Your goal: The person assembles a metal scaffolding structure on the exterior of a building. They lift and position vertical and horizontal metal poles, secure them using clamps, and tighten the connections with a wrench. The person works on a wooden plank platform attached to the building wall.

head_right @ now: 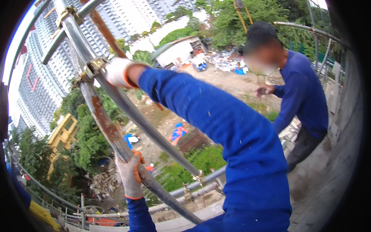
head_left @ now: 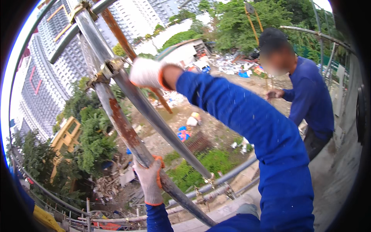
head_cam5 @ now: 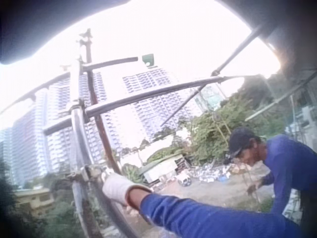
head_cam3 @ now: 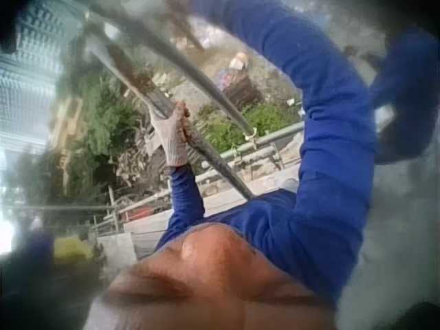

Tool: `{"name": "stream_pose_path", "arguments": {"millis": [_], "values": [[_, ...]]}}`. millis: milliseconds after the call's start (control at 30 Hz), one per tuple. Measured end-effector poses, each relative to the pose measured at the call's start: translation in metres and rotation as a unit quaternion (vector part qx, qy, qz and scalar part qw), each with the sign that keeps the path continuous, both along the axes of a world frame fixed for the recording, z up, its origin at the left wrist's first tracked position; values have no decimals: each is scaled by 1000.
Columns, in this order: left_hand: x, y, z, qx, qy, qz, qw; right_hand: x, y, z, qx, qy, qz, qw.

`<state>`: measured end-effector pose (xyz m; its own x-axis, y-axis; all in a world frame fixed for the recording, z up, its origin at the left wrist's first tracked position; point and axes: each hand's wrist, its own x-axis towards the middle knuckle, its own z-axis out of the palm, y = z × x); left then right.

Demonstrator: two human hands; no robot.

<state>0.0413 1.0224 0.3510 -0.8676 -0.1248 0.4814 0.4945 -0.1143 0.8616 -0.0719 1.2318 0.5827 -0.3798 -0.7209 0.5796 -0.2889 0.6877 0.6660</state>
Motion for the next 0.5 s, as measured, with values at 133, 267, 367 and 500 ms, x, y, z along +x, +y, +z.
{"name": "stream_pose_path", "arguments": {"millis": [133,267,367,500], "values": [[-13,10,-2,-21,1,-24,999,33,8,7,11,-118,-115,986],[-9,0,4,-24,-1,-15,1000,5,-4,-3,-18,-54,-72,996],[-18,2,-3,-5,-1,-28,1000,-14,19,9,112,-46,-70,990],[-18,12,-1,20,-1,-71,997,-91,19,-25,-55,54,-149,986]]}}
